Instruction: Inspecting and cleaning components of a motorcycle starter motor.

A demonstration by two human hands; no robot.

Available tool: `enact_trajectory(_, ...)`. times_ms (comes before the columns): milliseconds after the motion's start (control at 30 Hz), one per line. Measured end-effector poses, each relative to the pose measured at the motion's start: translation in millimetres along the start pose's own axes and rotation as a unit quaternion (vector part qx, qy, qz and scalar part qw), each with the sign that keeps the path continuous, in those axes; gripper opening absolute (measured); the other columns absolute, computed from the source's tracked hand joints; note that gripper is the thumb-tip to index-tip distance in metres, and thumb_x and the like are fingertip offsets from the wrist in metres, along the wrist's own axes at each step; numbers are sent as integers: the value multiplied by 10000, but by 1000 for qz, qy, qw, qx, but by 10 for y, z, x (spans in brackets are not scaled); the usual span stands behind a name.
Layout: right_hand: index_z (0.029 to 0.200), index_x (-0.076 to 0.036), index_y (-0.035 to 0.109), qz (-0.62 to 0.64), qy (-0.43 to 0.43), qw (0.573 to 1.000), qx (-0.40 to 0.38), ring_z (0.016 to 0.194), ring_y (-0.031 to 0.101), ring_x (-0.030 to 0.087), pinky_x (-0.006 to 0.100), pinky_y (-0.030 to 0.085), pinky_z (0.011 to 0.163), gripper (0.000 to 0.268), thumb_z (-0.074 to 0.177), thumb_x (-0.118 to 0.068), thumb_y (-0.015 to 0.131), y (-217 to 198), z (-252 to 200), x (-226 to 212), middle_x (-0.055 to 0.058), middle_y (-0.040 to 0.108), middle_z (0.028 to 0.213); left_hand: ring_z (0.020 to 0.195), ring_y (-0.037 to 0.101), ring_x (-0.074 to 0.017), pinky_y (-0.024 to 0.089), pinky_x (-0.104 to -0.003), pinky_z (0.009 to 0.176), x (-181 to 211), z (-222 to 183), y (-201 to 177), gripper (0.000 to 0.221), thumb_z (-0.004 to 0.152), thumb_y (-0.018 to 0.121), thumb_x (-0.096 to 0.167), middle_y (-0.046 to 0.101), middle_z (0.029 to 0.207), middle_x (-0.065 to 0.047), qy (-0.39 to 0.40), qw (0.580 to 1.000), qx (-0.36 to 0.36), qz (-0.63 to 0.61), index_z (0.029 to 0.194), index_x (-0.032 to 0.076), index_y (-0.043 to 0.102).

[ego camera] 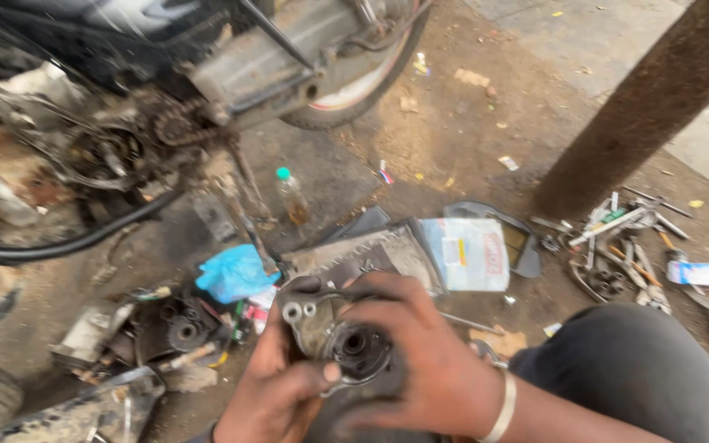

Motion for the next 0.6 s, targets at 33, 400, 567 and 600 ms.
enact_trajectory(33, 1369, -57, 514, 89, 41, 995, 7, 1379, 474, 377, 490, 466, 1083, 931, 643, -391, 989, -100, 24, 4, 214, 413, 1488, 1299, 566, -357, 498, -505, 1029, 54, 2, 46, 969, 630, 698, -87, 517, 1461, -200, 17, 1000, -11, 11, 1511, 97, 339)
enact_trajectory(400, 1290, 95, 643, 399, 357, 834, -133, 988, 702, 171, 340, 598, 875, 512, 860, -142, 789, 87, -178, 535, 113, 755, 1100, 1341, 560, -400, 419, -575, 1148, 73, 35, 134, 1038, 616, 786, 16, 552, 1434, -243, 1, 999, -21, 37, 1543, 53, 321)
enact_trajectory(567, 1347, -22, 640, 347, 489, 797, -76, 840, 669, 180, 351, 558, 757, 561, 814, -125, 777, 182, -385, 710, 93, 760, 960, 1342, 580, -402, 430, -545, 1139, -33, 84, 18, 1065, 633, 767, 76, 593, 1399, -252, -52, 996, 46, 58, 1595, 99, 309)
enact_trajectory(600, 1347, -22, 640, 345, 489, 798, -75, 840, 669, 180, 351, 558, 757, 561, 814, -125, 777, 165, -406, 729, 93, 760, 960, 1342, 580, -402, 430, -545, 1139, -6, 89, 32, 1065, 633, 767, 76, 593, 1399, -252, -51, 996, 44, 58, 1595, 99, 309)
Point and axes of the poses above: each hand's wrist, its own z-axis towards the middle knuckle, its own y-axis out of the palm, x = y × z, the point moved 6 cm from there along z, towards the middle knuckle
